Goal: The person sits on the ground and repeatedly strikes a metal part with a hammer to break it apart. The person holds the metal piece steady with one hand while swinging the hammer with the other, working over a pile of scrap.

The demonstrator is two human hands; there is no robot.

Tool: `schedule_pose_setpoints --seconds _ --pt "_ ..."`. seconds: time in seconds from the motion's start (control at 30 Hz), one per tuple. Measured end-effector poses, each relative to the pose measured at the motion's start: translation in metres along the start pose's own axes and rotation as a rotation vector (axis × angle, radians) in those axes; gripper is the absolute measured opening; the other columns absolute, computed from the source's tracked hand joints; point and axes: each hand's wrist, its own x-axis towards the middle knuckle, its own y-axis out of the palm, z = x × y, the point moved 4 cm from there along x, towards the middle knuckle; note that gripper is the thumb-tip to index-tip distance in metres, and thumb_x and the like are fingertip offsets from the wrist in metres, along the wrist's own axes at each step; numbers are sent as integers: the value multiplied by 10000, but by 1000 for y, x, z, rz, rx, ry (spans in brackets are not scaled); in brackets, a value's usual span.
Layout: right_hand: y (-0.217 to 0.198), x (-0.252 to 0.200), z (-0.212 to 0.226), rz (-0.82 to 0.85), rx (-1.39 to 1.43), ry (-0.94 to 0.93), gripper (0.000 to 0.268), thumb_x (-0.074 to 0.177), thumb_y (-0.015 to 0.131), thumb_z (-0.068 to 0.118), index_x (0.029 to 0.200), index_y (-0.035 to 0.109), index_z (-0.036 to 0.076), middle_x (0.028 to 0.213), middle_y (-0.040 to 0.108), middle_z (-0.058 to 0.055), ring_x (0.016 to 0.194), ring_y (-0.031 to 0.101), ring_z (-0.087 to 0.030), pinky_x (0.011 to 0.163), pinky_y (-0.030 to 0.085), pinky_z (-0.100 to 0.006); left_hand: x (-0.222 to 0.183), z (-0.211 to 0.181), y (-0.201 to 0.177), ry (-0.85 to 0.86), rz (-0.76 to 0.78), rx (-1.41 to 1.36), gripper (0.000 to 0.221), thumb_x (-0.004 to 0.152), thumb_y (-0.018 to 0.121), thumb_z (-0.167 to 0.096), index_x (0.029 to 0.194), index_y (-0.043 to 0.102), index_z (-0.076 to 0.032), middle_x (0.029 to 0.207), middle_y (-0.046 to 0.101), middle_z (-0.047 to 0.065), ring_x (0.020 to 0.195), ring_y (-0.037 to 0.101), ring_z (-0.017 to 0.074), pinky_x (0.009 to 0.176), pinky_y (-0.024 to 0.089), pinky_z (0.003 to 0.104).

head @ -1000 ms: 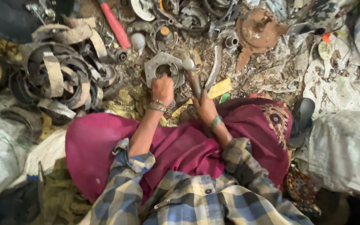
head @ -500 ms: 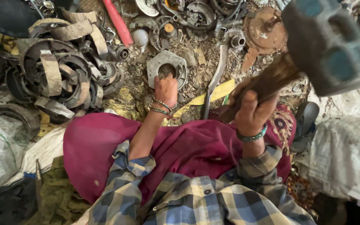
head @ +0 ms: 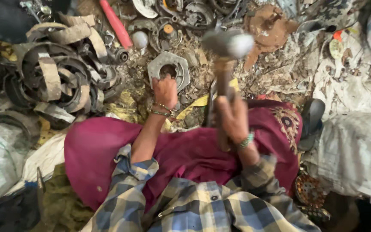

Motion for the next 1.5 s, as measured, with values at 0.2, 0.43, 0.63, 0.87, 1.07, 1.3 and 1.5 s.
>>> schedule_pose_setpoints --seconds 0.2,0.43,0.63,0.87,1.07,1.3,1.5 --pt "-26 -9 63 -86 319 -717 381 1108 592 376 1300 497 60 878 692 -83 654 675 -139 561 556 -279 3 -1 -20 -16 27 14 139 787 643 -92 738 770 -117 901 716 130 822 725 298 852 455 497" --pt "33 29 -99 55 -447 -18 297 1070 600 265 1137 585 -23 737 677 -144 605 640 -189 508 507 -322 1 3 -11 -3 32 -46 150 808 643 -100 738 775 -113 890 715 152 805 718 317 825 451 497" --pt "-1 8 -54 -30 -325 -13 364 1061 570 282 1261 566 -22 822 717 -131 644 687 -168 546 562 -309 0 -3 0 -37 8 -30 137 771 641 -89 744 773 -117 889 708 139 811 717 318 807 440 509" --pt "-48 -28 72 -164 272 -661 283 1114 577 250 1319 512 66 892 678 -86 683 652 -127 580 552 -272 4 -4 -8 -59 42 -15 175 841 625 -92 752 775 -107 943 713 132 788 725 293 833 439 520" --pt "-12 20 -71 -189 -364 -313 277 1151 572 271 1269 564 20 1010 698 -181 827 693 -251 739 570 -392 3 3 20 -61 35 -4 155 803 630 -92 778 782 -88 959 709 151 814 730 302 835 446 517" --pt "-2 35 -132 -99 -288 16 265 1065 599 226 1170 566 -16 822 682 -154 641 672 -213 524 542 -345 -3 12 -2 -137 17 -42 122 819 670 -98 784 787 -103 1004 703 162 918 712 337 948 428 565" --pt "-42 -3 20 -80 52 -180 323 1091 506 295 1238 488 8 783 667 -60 576 658 -120 472 589 -278 -1 -16 -43 -57 -30 -79 211 637 840 -250 766 791 -90 964 724 175 902 710 361 856 422 528"
